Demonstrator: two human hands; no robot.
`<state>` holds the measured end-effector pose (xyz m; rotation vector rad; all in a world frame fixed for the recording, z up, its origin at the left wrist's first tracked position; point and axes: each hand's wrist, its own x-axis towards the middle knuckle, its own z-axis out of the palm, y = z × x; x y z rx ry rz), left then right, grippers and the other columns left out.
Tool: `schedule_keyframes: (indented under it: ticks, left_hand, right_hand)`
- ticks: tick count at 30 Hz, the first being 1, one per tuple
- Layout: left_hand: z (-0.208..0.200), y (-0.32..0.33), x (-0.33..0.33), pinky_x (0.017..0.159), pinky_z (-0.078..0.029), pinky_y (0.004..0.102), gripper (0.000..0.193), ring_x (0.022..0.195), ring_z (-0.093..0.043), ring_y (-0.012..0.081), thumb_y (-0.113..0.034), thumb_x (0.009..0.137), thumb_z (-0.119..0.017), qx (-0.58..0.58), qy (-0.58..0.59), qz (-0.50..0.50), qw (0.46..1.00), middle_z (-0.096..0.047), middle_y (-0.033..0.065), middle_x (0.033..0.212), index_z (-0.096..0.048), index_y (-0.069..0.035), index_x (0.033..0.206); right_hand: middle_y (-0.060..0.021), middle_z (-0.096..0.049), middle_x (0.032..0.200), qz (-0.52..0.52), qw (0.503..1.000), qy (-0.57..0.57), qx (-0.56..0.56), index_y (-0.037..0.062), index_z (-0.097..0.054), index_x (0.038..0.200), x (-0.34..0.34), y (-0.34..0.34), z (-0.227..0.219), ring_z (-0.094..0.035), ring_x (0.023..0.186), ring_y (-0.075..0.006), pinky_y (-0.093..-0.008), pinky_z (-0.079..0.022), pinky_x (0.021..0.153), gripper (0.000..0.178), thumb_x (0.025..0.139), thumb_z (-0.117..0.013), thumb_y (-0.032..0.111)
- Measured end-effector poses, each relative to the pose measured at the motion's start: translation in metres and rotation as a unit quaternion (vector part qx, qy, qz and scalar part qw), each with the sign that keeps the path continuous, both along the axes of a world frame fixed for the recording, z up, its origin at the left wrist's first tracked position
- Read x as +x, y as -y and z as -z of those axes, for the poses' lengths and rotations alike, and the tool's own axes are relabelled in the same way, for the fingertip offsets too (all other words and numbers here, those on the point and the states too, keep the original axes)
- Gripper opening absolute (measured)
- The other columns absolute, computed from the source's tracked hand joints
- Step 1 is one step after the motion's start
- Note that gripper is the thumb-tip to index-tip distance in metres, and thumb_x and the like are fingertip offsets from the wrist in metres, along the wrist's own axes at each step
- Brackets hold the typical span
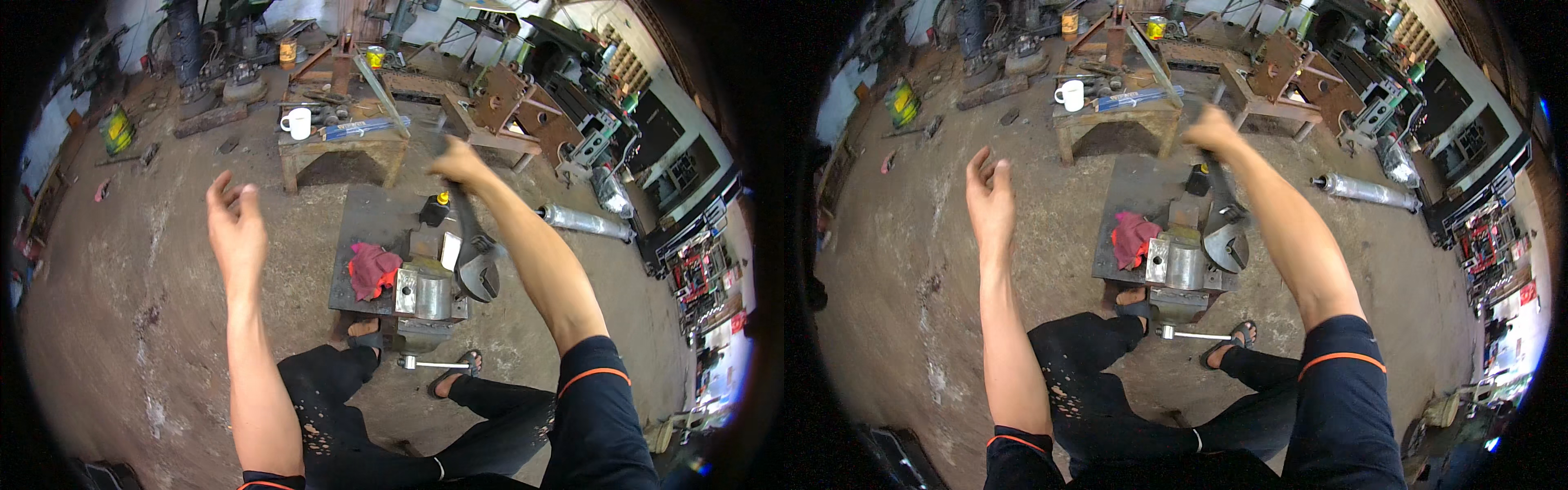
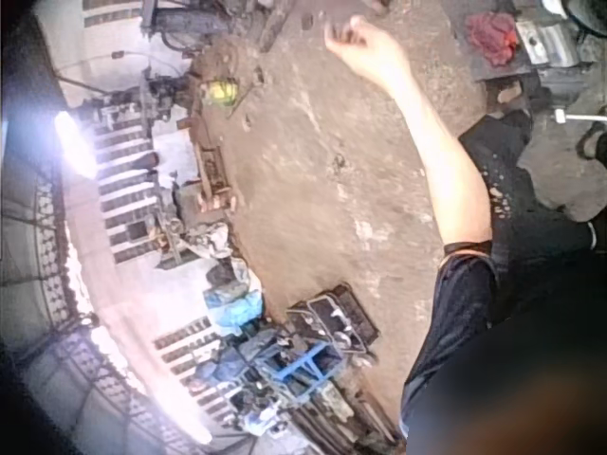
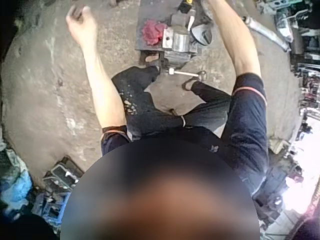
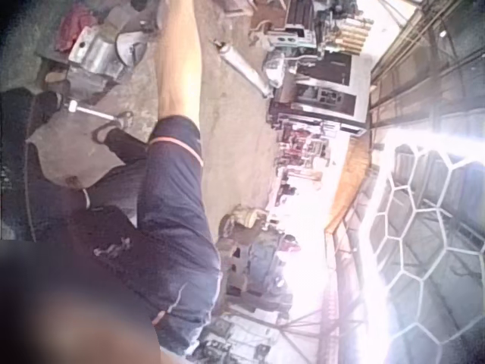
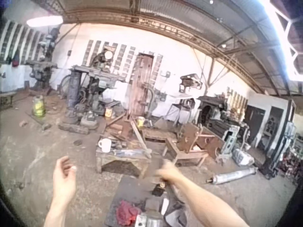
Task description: The person pours lubricant from a red bottle into a small black container, then uses a yellow-capped bottle to apply lubricant to a metal part clamped in a vise. They insert a metal rod into the part and use a large adjustable wrench to tighten it.
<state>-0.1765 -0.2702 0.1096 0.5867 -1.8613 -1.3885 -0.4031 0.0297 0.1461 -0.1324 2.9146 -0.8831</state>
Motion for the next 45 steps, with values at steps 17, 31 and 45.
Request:
schedule_keyframes:
  ticks: [17,31,45]
  left_hand:
    - [0.018,-0.166,-0.015,0.117,-0.044,0.0457,0.068,0.139,-0.059,0.0332,-0.036,0.093,-0.083,-0.248,0.179,0.587,0.749,-0.063,0.0238,0.148,-0.059,-0.002,0.147]
    - [0.033,-0.192,-0.013,0.107,-0.049,0.0472,0.033,0.118,-0.064,0.0404,-0.02,0.093,-0.08,-0.287,0.073,0.594,0.748,-0.072,0.0205,0.127,-0.078,0.003,0.117]
    - [0.04,-0.191,-0.015,0.102,-0.05,0.0486,0.025,0.115,-0.064,0.0426,-0.016,0.094,-0.075,-0.268,0.055,0.613,0.741,-0.07,0.0219,0.111,-0.075,0.005,0.106]
  right_hand:
    - [-0.03,-0.071,0.128,-0.471,0.868,-0.093,-0.122,0.0053,-0.044,0.161,0.178,0.106,-0.08,-0.075,0.108,-0.039,-0.0445,-0.057,0.095,0.086,0.078,-0.064,0.003]
    - [-0.0113,-0.066,0.095,-0.285,0.885,-0.24,-0.279,-0.0009,-0.057,0.146,0.181,0.047,-0.127,-0.063,0.086,-0.0197,-0.0367,-0.053,0.085,0.061,0.095,-0.079,0.023]
    - [-0.0073,-0.065,0.077,0.079,0.942,-0.143,-0.293,-0.004,-0.07,0.123,0.044,-0.029,-0.099,-0.065,0.067,-0.017,-0.0371,-0.056,0.062,0.08,0.1,-0.061,0.072]
